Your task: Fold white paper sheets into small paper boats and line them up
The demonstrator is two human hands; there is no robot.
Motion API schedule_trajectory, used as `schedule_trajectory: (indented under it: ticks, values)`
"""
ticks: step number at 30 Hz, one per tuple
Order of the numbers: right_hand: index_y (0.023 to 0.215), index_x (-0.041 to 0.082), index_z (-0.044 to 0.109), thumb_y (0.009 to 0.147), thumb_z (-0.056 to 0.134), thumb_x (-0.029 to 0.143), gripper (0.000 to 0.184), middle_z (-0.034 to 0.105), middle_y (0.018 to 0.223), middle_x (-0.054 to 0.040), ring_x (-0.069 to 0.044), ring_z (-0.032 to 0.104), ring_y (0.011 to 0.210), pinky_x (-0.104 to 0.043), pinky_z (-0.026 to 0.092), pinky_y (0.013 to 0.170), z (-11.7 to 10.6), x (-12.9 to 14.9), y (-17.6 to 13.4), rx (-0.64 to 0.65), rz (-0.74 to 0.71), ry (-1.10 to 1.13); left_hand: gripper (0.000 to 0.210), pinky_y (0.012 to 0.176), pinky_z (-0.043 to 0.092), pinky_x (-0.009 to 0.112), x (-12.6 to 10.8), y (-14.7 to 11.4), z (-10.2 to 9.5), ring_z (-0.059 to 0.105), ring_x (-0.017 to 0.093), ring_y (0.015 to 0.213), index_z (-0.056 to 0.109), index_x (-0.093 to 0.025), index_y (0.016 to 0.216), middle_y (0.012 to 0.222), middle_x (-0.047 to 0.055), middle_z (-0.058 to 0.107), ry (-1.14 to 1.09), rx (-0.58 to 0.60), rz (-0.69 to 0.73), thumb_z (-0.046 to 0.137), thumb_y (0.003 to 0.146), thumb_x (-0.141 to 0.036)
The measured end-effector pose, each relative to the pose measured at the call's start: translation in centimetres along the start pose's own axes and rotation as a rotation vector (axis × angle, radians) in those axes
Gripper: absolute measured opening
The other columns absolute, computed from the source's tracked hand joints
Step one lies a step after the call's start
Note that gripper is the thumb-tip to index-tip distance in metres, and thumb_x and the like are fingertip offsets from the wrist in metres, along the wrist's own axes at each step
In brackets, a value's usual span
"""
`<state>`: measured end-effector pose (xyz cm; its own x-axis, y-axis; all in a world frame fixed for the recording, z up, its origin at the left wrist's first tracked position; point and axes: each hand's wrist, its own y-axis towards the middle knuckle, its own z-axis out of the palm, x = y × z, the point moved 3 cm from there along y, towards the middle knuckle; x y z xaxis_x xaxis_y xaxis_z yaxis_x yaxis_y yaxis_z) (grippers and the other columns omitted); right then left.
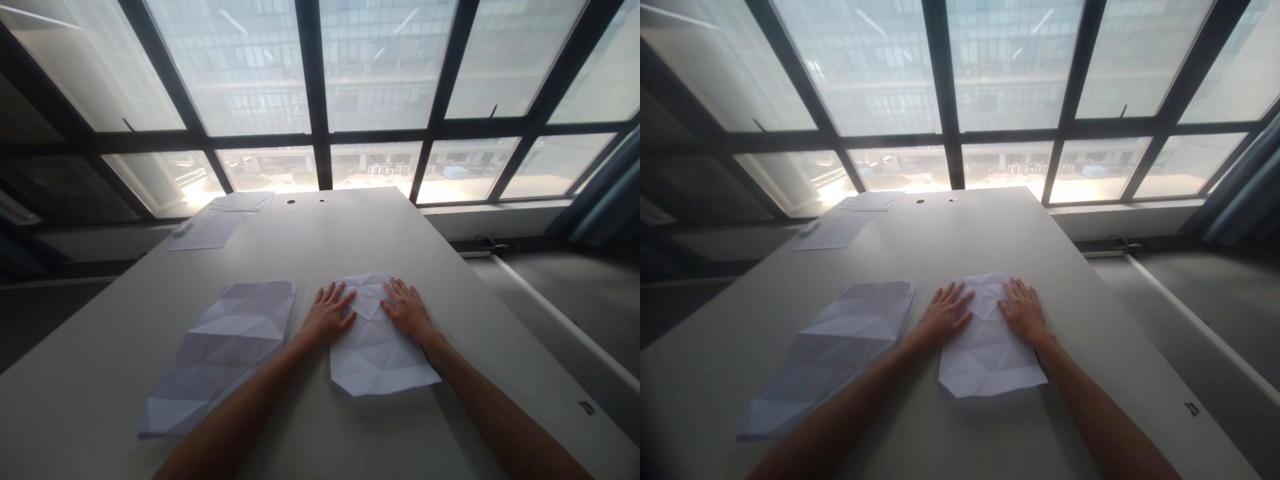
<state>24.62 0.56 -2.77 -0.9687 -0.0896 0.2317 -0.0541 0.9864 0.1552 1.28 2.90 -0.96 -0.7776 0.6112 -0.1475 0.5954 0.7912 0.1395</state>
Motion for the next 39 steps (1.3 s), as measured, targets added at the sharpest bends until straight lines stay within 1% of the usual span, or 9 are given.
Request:
schedule_trajectory:
  ticks: [4,13,18,22,30,35,39]
  values:
    - [0.149,0.018,0.037,0.098,0.037,0.046,0.058,0.029,0.158,-0.0108,-0.025,0.021,0.147,-0.048,0.012,0.118,-0.02,0.04,-0.72,-0.012,-0.009,-0.004,0.06,0.119,0.012,0.052,-0.2,-0.49,-0.26,0.014,0.03,0.149,0.032,-0.035,0.151,0.161,0.004,0.023,0.0,0.01,0.01,0.04,0.096,-0.057]
    - [0.148,0.018,0.039,0.098,0.038,0.046,0.058,0.03,0.158,-0.0112,-0.025,0.022,0.146,-0.048,0.014,0.118,-0.2,0.11,-0.79,-0.01,-0.024,0.005,0.06,0.119,0.012,0.053,-0.41,-0.61,-0.52,0.014,0.03,0.149,0.032,-0.035,0.151,0.161,0.003,0.022,0.004,0.029,0.002,0.043,0.095,-0.056]
    - [0.148,0.017,0.04,0.098,0.04,0.045,0.057,0.031,0.157,-0.0114,-0.025,0.023,0.146,-0.047,0.014,0.118,-0.23,0.16,-0.8,-0.019,-0.025,0.004,0.06,0.118,0.013,0.052,-0.43,-0.67,-0.6,0.015,0.03,0.149,0.031,-0.035,0.151,0.161,0.004,0.022,0.002,0.024,0.005,0.042,0.096,-0.056]
    - [0.148,0.017,0.04,0.098,0.04,0.044,0.057,0.031,0.157,-0.0115,-0.026,0.023,0.146,-0.048,0.014,0.118,-0.02,0.04,-0.74,-0.022,-0.025,0.004,0.06,0.119,0.012,0.052,-0.47,-0.72,-0.64,0.015,0.03,0.149,0.032,-0.036,0.151,0.162,0.003,0.021,-0.003,0.028,0.003,0.041,0.096,-0.057]
    - [0.147,0.017,0.041,0.097,0.041,0.044,0.057,0.032,0.157,-0.0114,-0.026,0.024,0.146,-0.049,0.015,0.117,0.25,-0.17,-0.24,-0.008,-0.008,0.011,0.06,0.118,0.012,0.053,-0.3,-0.49,-0.35,0.016,0.03,0.148,0.032,-0.035,0.151,0.162,0.003,0.021,0.01,0.027,0.004,0.039,0.096,-0.058]
    - [0.146,0.016,0.042,0.097,0.041,0.042,0.055,0.034,0.156,-0.0124,-0.026,0.026,0.145,-0.048,0.015,0.117,0.17,-0.13,-0.11,-0.032,-0.02,0.013,0.059,0.118,0.011,0.052,-0.23,-0.34,-0.26,0.015,0.03,0.149,0.032,-0.036,0.151,0.162,0.003,0.021,0.017,0.016,0.012,0.036,0.097,-0.059]
    - [0.145,0.016,0.043,0.096,0.043,0.041,0.055,0.032,0.156,-0.0143,-0.027,0.026,0.145,-0.05,0.017,0.116,-0.15,-0.14,0.18,-0.048,-0.007,0.029,0.059,0.118,0.011,0.052,-0.08,-0.11,-0.12,0.014,0.03,0.149,0.032,-0.036,0.151,0.162,0.004,0.02,0.023,0.033,0.007,0.037,0.096,-0.059]
